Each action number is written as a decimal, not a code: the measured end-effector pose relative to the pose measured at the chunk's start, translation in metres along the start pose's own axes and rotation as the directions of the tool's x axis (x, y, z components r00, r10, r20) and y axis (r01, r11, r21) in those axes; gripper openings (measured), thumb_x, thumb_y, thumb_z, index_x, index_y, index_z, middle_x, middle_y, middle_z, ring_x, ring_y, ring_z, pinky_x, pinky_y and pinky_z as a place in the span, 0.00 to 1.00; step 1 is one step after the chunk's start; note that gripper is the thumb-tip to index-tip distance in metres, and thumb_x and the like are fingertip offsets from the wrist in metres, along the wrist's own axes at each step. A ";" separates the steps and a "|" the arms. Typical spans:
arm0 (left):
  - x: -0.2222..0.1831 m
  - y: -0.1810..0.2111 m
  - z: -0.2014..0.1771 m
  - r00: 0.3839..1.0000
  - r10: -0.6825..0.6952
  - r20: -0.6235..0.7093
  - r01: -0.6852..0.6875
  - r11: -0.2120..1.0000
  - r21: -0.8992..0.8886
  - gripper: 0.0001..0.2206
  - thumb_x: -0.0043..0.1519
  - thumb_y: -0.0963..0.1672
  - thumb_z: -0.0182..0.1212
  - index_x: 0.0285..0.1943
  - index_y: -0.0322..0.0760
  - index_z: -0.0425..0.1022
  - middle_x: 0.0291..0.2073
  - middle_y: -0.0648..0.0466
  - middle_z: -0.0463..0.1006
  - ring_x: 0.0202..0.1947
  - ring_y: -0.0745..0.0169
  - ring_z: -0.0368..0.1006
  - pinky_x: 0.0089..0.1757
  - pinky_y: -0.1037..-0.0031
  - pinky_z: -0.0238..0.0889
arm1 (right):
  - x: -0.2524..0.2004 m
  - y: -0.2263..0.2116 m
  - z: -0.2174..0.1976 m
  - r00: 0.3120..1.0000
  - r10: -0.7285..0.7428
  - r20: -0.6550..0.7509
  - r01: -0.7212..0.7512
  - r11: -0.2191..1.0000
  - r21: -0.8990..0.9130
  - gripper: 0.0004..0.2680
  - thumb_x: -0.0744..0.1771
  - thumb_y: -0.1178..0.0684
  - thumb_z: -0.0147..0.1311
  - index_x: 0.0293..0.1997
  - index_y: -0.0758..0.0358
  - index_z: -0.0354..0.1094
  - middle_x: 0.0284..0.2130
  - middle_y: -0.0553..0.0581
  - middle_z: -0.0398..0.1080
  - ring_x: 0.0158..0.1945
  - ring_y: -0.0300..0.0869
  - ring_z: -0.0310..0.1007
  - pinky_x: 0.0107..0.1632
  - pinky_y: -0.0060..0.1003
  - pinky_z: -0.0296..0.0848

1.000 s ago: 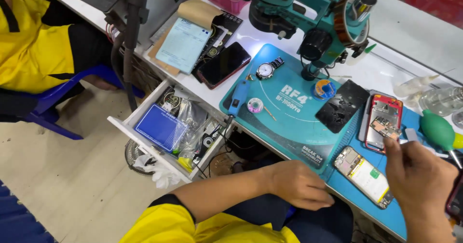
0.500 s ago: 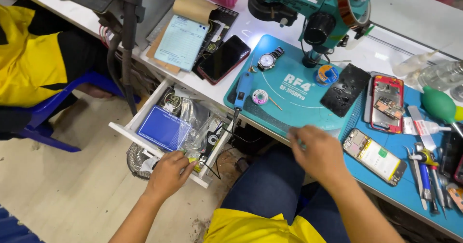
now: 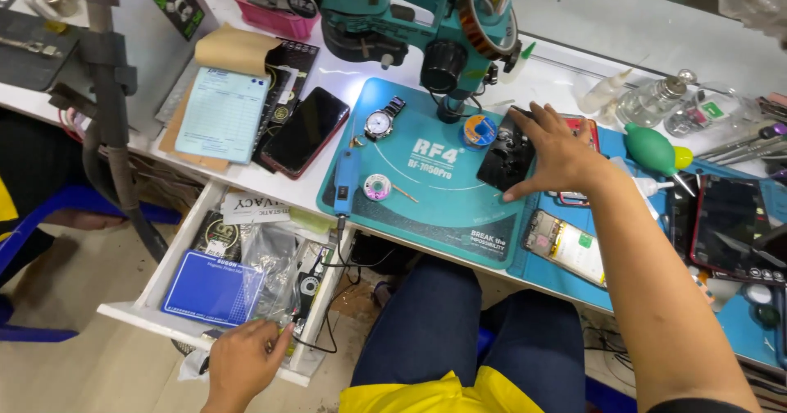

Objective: Technician repairing a mobile phone by manipulating internal components and the screen using various tools.

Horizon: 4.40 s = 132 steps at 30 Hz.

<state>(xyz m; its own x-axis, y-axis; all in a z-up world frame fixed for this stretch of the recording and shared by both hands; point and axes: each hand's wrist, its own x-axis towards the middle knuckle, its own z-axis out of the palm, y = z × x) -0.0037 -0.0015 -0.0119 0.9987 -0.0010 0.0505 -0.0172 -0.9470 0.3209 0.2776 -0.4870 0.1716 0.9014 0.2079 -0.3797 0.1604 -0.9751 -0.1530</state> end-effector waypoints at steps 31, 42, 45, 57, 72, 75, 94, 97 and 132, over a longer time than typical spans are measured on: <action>0.006 -0.001 0.007 0.997 0.000 -0.078 -0.005 0.998 -0.067 0.15 0.60 0.49 0.55 0.19 0.48 0.74 0.14 0.62 0.73 0.15 0.63 0.67 0.20 0.66 0.60 | 0.032 0.025 0.010 0.993 -0.119 0.009 0.119 0.993 -0.012 0.62 0.47 0.39 0.85 0.80 0.39 0.23 0.77 0.58 0.30 0.77 0.65 0.35 0.73 0.72 0.25; 0.006 0.001 0.005 0.999 -0.023 0.040 0.026 0.997 -0.071 0.16 0.62 0.51 0.53 0.25 0.47 0.81 0.15 0.62 0.74 0.16 0.63 0.67 0.22 0.67 0.60 | 0.012 0.044 0.007 0.925 -0.119 -0.361 0.099 0.992 -0.073 0.40 0.56 0.34 0.65 0.77 0.47 0.51 0.71 0.68 0.57 0.76 0.60 0.50 0.72 0.73 0.42; 0.003 0.000 0.006 1.000 -0.002 -0.004 0.002 0.997 -0.079 0.16 0.62 0.51 0.54 0.24 0.47 0.78 0.15 0.62 0.73 0.17 0.62 0.67 0.23 0.65 0.60 | 0.003 0.032 0.004 0.898 -0.082 -0.432 0.051 0.995 -0.082 0.31 0.60 0.42 0.66 0.74 0.52 0.63 0.62 0.63 0.71 0.68 0.61 0.65 0.67 0.60 0.63; 0.000 -0.002 0.002 0.985 -0.055 0.161 0.059 0.998 -0.019 0.16 0.65 0.53 0.52 0.28 0.48 0.79 0.18 0.62 0.74 0.21 0.62 0.69 0.25 0.65 0.61 | 0.042 0.102 0.080 0.879 0.129 -0.458 -0.251 0.944 -0.216 0.28 0.63 0.33 0.60 0.72 0.40 0.66 0.48 0.47 0.79 0.69 0.48 0.67 0.58 0.52 0.59; 0.022 0.008 -0.023 0.872 -0.167 0.460 0.152 0.986 0.069 0.14 0.64 0.54 0.60 0.45 0.48 0.82 0.32 0.56 0.83 0.38 0.54 0.78 0.40 0.60 0.72 | -0.071 0.008 0.081 0.755 0.013 -0.655 0.140 0.974 0.181 0.16 0.75 0.49 0.55 0.30 0.68 0.68 0.15 0.57 0.59 0.20 0.44 0.54 0.30 0.42 0.59; 0.046 0.012 -0.042 0.828 -0.238 0.507 0.247 0.968 0.051 0.07 0.66 0.46 0.59 0.50 0.48 0.81 0.38 0.54 0.83 0.39 0.58 0.79 0.38 0.66 0.76 | -0.101 -0.031 0.118 0.961 -0.173 -0.214 0.238 0.912 0.334 0.09 0.67 0.43 0.52 0.35 0.54 0.72 0.24 0.52 0.84 0.31 0.41 0.87 0.41 0.37 0.75; 0.149 -0.001 -0.009 0.846 -0.336 0.414 0.140 0.889 0.436 0.39 0.55 0.52 0.73 0.73 0.41 0.57 0.64 0.48 0.66 0.60 0.53 0.68 0.41 0.68 0.78 | -0.084 -0.104 0.275 0.884 -0.251 0.394 -0.013 0.829 0.559 0.18 0.68 0.51 0.56 0.68 0.49 0.67 0.49 0.46 0.70 0.28 0.35 0.61 0.39 0.34 0.65; 0.150 -0.030 -0.010 0.897 -0.198 0.395 0.130 0.973 0.192 0.24 0.52 0.47 0.73 0.55 0.38 0.69 0.44 0.47 0.71 0.43 0.50 0.72 0.34 0.61 0.74 | -0.080 -0.102 0.277 0.894 -0.263 0.363 -0.012 0.796 0.606 0.18 0.68 0.51 0.56 0.67 0.49 0.69 0.47 0.47 0.71 0.28 0.34 0.62 0.39 0.31 0.68; 0.164 -0.072 0.017 0.789 0.353 0.502 -0.437 0.898 0.054 0.46 0.38 0.44 0.80 0.68 0.47 0.58 0.62 0.39 0.65 0.62 0.43 0.63 0.61 0.53 0.53 | -0.055 -0.124 0.280 0.883 -0.032 0.469 -0.318 0.694 0.646 0.18 0.68 0.58 0.55 0.68 0.61 0.68 0.33 0.53 0.70 0.21 0.42 0.73 0.32 0.37 0.81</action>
<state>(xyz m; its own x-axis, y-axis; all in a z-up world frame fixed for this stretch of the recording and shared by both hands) 0.1622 0.0613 -0.0431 0.8059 -0.4969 -0.3218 -0.4491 -0.8673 0.2147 0.0957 -0.3555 -0.0446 0.6022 0.2505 -0.7580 -0.4347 -0.6934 -0.5746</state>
